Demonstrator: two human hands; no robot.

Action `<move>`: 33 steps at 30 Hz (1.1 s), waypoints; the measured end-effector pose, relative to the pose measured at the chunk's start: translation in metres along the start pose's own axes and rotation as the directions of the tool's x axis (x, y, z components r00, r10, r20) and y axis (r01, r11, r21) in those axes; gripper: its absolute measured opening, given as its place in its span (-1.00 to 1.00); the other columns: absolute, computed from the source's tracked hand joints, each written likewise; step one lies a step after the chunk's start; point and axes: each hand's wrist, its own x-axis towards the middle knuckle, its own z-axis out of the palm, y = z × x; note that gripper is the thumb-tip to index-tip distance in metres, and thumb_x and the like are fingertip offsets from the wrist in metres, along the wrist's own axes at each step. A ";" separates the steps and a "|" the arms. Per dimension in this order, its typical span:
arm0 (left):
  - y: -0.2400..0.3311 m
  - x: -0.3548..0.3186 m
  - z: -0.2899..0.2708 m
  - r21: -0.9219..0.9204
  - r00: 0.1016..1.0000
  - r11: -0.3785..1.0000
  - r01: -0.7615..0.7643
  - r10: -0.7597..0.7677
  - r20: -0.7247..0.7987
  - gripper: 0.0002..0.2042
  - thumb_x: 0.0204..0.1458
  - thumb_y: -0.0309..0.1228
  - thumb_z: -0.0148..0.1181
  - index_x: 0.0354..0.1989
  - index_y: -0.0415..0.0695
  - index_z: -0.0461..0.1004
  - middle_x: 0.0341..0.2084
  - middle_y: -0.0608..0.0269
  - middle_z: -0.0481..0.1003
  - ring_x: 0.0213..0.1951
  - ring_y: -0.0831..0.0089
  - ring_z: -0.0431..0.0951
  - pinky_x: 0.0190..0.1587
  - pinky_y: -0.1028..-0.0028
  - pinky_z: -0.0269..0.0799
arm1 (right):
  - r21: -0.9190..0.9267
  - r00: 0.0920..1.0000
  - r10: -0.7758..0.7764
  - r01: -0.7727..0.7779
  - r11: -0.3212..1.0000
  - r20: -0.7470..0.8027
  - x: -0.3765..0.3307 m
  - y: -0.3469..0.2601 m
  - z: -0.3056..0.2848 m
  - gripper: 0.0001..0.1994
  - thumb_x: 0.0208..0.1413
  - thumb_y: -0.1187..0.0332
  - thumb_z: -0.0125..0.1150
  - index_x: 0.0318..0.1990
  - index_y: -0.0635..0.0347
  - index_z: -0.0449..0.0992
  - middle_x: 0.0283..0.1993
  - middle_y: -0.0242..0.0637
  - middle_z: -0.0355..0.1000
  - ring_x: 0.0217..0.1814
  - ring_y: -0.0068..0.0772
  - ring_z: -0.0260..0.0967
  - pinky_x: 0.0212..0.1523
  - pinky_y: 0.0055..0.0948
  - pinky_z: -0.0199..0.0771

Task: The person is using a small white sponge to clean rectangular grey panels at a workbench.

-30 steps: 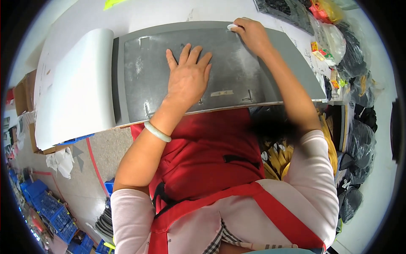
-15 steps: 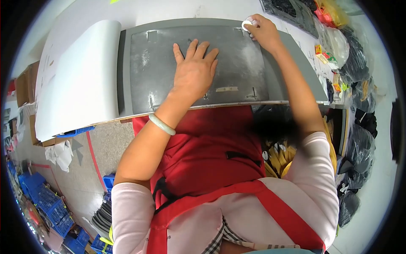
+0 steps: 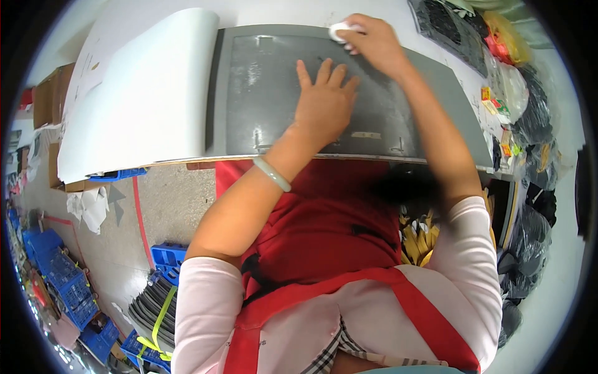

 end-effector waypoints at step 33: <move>-0.001 0.001 0.008 -0.100 0.999 0.995 0.010 -0.014 -0.039 -0.56 0.25 -0.23 0.01 0.23 -0.21 0.42 0.19 -0.03 0.39 0.36 -0.01 0.22 0.30 -0.53 -0.15 | -0.057 0.966 0.147 -0.138 0.989 0.215 0.045 -0.055 0.096 -0.79 0.19 0.26 0.28 -0.23 0.25 0.56 -0.43 -0.28 0.53 -0.45 -0.53 0.46 -0.40 -0.48 0.50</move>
